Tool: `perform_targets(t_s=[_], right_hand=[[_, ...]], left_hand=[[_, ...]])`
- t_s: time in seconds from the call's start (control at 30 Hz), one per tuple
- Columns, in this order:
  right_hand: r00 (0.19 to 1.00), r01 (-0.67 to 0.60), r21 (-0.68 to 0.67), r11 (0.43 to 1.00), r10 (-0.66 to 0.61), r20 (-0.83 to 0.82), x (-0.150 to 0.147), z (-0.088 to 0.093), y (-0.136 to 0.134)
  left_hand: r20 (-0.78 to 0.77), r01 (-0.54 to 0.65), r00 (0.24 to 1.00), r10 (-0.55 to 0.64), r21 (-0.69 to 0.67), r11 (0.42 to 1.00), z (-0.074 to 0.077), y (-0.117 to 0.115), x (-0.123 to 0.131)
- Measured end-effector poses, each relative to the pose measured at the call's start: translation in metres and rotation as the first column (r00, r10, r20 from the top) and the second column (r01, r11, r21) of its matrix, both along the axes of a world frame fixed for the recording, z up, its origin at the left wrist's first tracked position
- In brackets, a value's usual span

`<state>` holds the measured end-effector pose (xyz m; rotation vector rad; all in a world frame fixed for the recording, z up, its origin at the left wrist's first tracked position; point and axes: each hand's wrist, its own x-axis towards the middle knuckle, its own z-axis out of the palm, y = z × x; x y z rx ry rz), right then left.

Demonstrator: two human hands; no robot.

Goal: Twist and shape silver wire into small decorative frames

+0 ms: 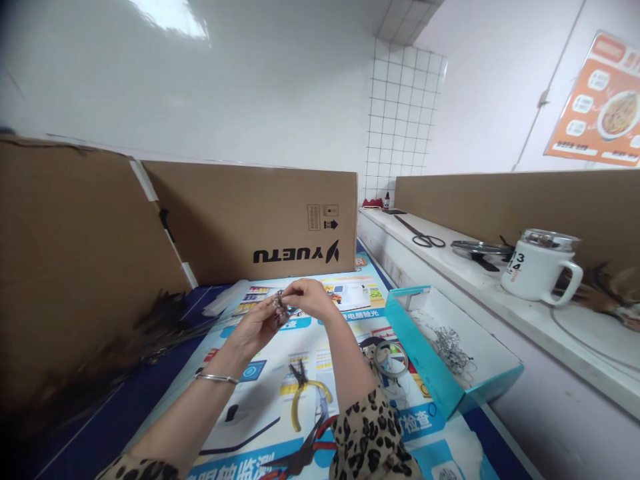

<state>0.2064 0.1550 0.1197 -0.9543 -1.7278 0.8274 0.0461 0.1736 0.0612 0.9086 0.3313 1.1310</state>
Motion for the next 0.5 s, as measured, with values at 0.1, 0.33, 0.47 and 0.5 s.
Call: perform_targets(t_s=[0.1,0.33,0.47,0.5], right_hand=[[0.996,-0.078,-0.018,0.997,0.077,-0.042,-0.003,-0.001,0.0],[0.994,-0.105,-0.043,0.994,0.104,-0.034,0.038,0.021,-0.019],[0.995,-0.091,-0.019,0.996,0.091,-0.035,0.048,0.023,-0.02],[0.998,-0.065,0.004,0.998,0.065,-0.019,0.051,0.023,-0.02]], left_hand=[[-0.072,-0.017,0.997,0.021,0.045,0.999,0.006,-0.005,-0.001],[-0.366,0.004,0.927,0.076,0.213,0.977,0.031,0.001,-0.011],[-0.589,0.081,0.797,0.136,0.327,0.942,0.055,0.017,-0.016],[-0.64,0.099,0.75,0.165,0.356,0.929,0.06,0.022,-0.018]])
